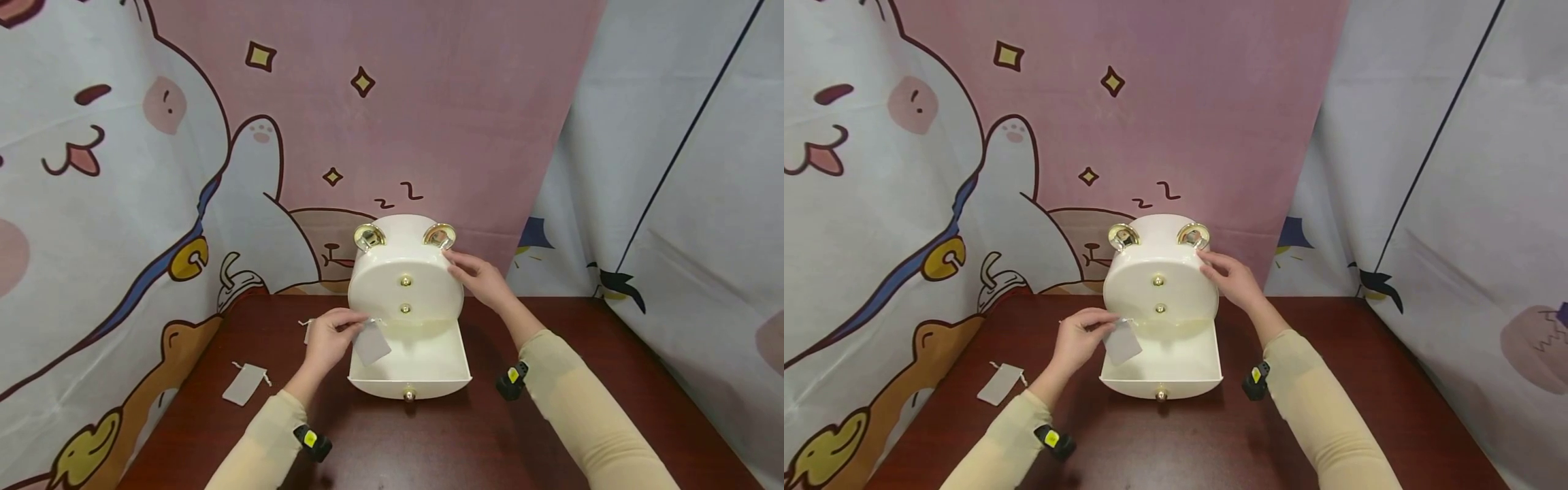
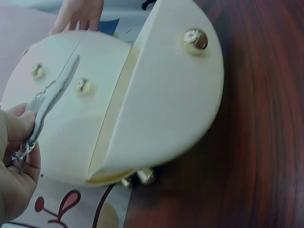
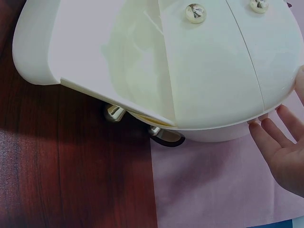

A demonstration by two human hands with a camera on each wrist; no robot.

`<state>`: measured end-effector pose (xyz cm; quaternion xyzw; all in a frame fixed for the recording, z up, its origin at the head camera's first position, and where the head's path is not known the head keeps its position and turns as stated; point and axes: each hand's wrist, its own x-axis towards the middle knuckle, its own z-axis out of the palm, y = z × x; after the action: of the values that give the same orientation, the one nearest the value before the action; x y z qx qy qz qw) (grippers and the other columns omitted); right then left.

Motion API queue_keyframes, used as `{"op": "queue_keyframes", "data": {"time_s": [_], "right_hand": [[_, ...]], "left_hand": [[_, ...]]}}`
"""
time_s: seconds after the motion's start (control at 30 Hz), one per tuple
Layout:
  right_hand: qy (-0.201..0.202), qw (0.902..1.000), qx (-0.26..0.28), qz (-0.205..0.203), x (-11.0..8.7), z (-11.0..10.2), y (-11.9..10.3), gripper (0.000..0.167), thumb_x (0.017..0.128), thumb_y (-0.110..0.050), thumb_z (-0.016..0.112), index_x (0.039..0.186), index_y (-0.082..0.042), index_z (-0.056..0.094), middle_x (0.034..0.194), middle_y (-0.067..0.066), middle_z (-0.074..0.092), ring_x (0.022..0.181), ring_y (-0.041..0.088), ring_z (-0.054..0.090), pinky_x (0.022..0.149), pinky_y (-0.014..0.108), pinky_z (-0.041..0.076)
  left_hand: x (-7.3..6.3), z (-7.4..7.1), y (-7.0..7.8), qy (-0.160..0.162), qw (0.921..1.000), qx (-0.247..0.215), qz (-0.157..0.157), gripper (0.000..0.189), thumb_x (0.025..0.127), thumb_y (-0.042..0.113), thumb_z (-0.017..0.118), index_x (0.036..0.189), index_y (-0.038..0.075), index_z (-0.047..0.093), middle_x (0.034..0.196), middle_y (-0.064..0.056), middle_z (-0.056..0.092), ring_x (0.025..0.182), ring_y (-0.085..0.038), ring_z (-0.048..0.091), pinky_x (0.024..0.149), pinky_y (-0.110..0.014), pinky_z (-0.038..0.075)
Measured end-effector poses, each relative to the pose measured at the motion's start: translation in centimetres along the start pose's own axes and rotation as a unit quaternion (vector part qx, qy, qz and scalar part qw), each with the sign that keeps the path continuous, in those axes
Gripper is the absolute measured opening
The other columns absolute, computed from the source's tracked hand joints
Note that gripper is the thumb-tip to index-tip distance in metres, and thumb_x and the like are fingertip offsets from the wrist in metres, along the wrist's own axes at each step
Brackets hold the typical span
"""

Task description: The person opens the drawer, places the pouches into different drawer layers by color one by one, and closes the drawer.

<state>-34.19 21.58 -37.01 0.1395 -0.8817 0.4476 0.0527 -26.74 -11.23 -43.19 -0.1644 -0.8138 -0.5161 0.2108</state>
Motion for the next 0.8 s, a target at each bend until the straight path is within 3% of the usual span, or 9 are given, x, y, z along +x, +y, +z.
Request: {"op": "queue_keyframes", "data": {"time_s": [0.4,0.8], "right_hand": [[0.003,1.0,-0.005,-0.003,0.1,0.0,0.1,0.052,0.098,-0.043,0.06,0.146,-0.027,0.051,0.152,0.002,0.044,0.139,0.032,0.04,0.106,0.053,0.039],[0.009,0.9998,-0.006,-0.016,0.1,0.1,0.2,0.051,0.098,-0.04,0.061,0.145,-0.023,0.053,0.151,0.005,0.045,0.137,0.033,0.042,0.106,0.053,0.04]], "left_hand": [[-0.4,3.8,1.1,-0.036,0.9978,0.003,0.055,0.02,0.076,-0.006,0.079,0.088,0.01,0.081,0.087,-0.002,0.074,0.078,-0.015,0.066,0.067,-0.025,0.054],[0.3,6.9,2.2,-0.056,0.9937,0.009,0.096,0.018,0.077,-0.007,0.078,0.086,0.008,0.081,0.083,-0.004,0.073,0.078,-0.016,0.066,0.07,-0.023,0.054]]}}
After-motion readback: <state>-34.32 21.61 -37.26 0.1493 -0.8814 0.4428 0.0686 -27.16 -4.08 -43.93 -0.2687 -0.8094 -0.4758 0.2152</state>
